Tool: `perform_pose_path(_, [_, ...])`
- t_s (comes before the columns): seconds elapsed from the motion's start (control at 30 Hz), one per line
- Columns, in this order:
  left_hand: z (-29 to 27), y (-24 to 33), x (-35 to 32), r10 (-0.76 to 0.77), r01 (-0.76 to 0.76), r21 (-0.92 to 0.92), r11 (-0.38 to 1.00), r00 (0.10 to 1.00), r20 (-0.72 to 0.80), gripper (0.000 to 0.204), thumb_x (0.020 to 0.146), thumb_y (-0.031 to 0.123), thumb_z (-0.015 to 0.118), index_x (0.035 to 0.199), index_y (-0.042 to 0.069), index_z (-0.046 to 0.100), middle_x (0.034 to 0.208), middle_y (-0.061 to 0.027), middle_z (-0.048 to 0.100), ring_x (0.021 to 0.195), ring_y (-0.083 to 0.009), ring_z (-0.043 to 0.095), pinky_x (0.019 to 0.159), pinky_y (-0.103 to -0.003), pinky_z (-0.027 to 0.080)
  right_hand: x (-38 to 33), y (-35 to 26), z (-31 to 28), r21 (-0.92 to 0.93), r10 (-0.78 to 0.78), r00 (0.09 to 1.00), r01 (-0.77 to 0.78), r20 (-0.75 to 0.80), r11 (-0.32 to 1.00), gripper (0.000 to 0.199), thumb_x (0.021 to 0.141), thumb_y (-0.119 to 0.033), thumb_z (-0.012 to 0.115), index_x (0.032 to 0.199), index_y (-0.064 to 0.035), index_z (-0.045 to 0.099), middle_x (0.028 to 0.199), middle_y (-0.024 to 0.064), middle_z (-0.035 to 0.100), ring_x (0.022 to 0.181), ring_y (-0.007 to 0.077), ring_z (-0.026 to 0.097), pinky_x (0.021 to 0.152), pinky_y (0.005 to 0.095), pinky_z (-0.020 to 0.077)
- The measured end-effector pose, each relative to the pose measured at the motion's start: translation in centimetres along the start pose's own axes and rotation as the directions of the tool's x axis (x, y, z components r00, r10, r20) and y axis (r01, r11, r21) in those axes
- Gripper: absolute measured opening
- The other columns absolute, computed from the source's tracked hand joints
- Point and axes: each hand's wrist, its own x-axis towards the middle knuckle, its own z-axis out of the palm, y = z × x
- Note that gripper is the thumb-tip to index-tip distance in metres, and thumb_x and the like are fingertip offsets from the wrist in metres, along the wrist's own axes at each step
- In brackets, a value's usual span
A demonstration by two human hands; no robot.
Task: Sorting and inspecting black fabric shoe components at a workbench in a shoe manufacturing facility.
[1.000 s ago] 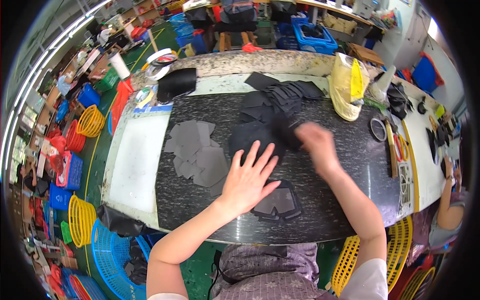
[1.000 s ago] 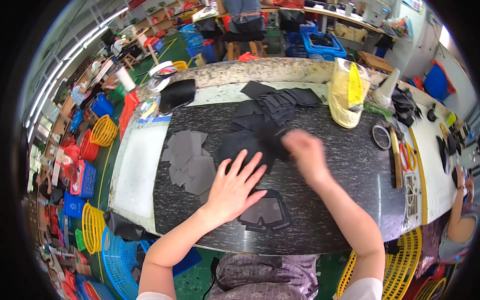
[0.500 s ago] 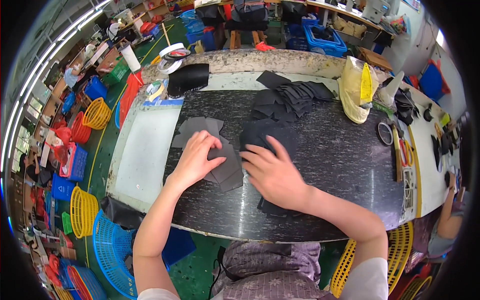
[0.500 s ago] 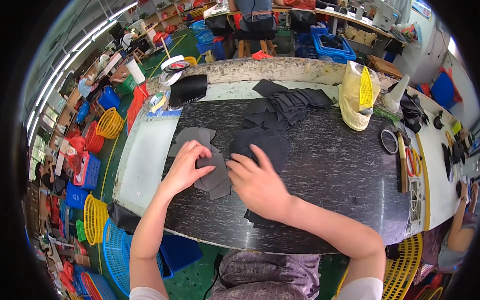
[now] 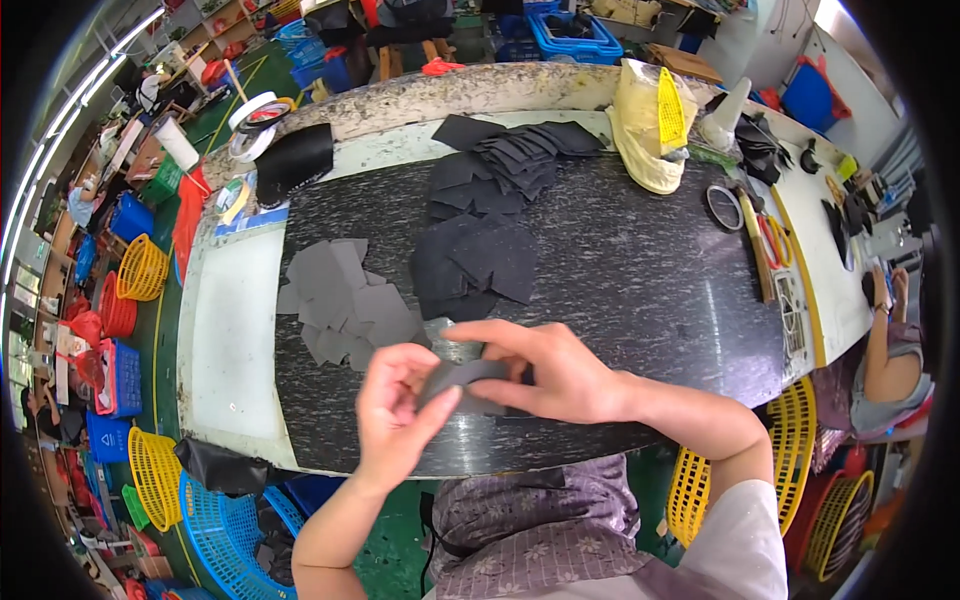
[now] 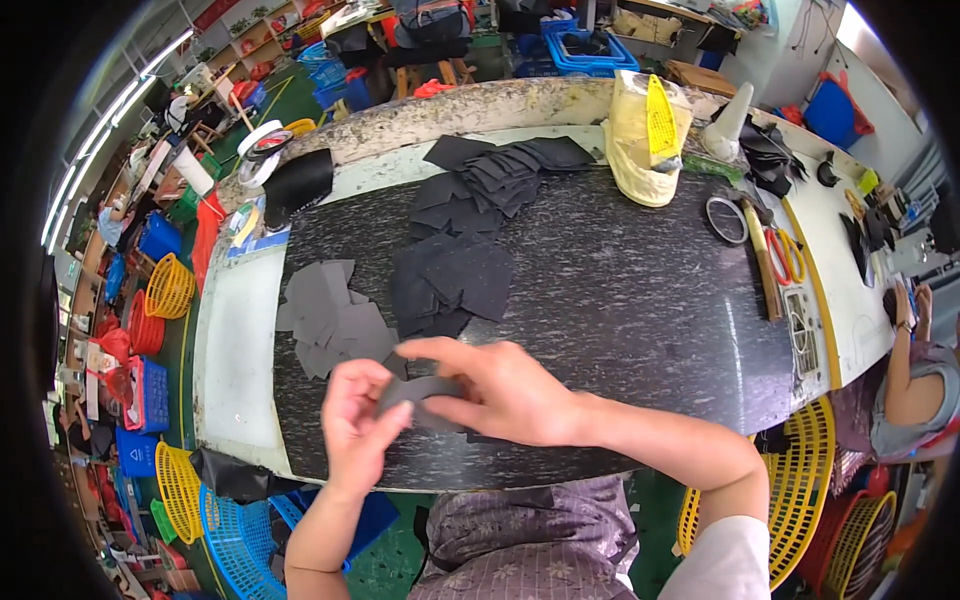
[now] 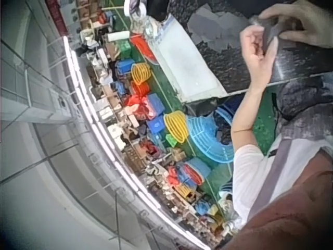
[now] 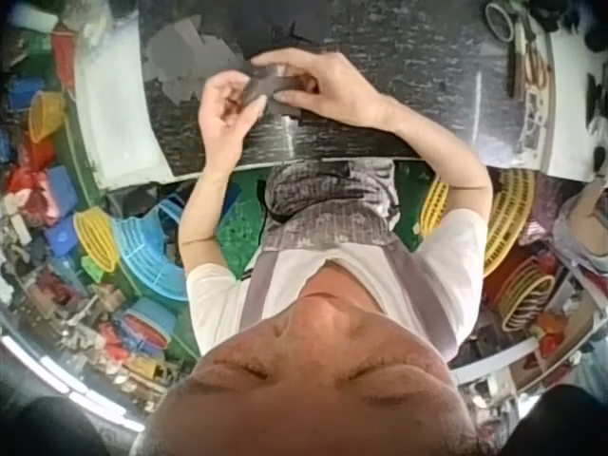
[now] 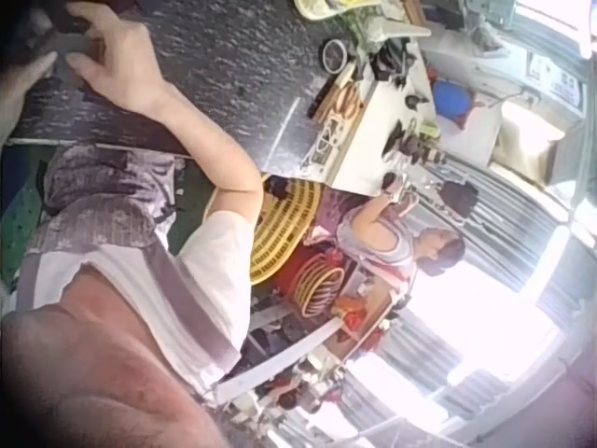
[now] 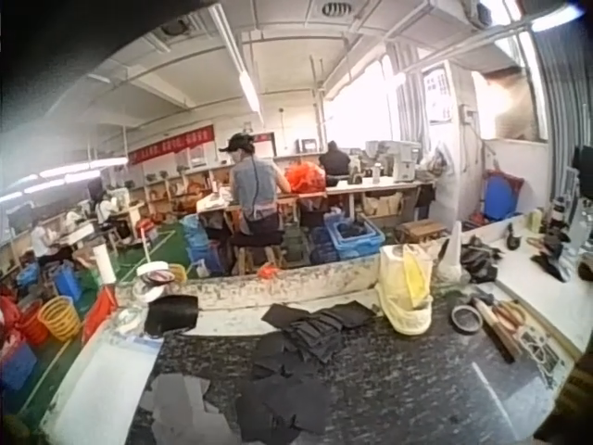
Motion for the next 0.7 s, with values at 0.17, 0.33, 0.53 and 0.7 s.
perform_pose_path(0.17, [2.8,-2.1,-0.2,-0.076,0.074,0.059,0.996,0.996,0.039,0.039,0.088,-0.004,0.068,0.121,0.004,0.049,0.077,-0.0004,0.057,0.064,-0.0041,0.057,0.056,-0.018,0.044,-4.3,1.7,-1.6,0.145,0.238,0.958,-0.216,-0.158,0.966,0.048,0.091,-0.004,0.067,0.136,-0.0071,0.051,0.073,0.0001,0.053,0.062,0.0046,0.052,0.055,0.0241,0.0453])
perform_pose_path(0.33, [3.4,-3.3,0.9,-0.056,-0.049,0.569,0.821,0.985,0.165,0.026,0.087,0.002,0.07,0.111,0.009,0.061,0.065,0.0011,0.051,0.051,-0.0062,0.052,0.048,-0.024,0.042,-4.9,3.9,-1.2,-0.376,-0.033,0.974,-0.056,-0.226,0.925,0.041,0.089,-0.007,0.067,0.127,-0.0068,0.055,0.071,0.0043,0.052,0.054,0.0142,0.056,0.051,0.0302,0.0462])
perform_pose_path(0.53, [3.0,-2.1,1.3,0.158,-0.368,0.817,0.443,0.93,0.333,0.02,0.08,0.007,0.075,0.097,0.008,0.064,0.073,-0.0038,0.063,0.055,-0.0188,0.063,0.053,-0.033,0.05,-3.6,4.3,-1.8,-0.728,-0.267,0.938,0.024,-0.221,0.686,0.036,0.085,-0.008,0.066,0.12,-0.0068,0.056,0.084,0.0071,0.06,0.065,0.0265,0.064,0.056,0.0362,0.0529])
perform_pose_path(0.7, [1.9,-0.7,6.2,0.343,-0.479,0.834,0.272,0.859,0.381,0.055,0.08,0.015,0.076,0.129,0.005,0.055,0.127,-0.0194,0.056,0.115,-0.0335,0.058,0.094,-0.04,0.05,2.7,5.1,-4.5,-0.762,-0.522,0.807,0.147,-0.275,0.63,0.049,0.082,-0.008,0.071,0.128,-0.0037,0.056,0.113,0.0146,0.062,0.107,0.0326,0.061,0.088,0.0388,0.0531])
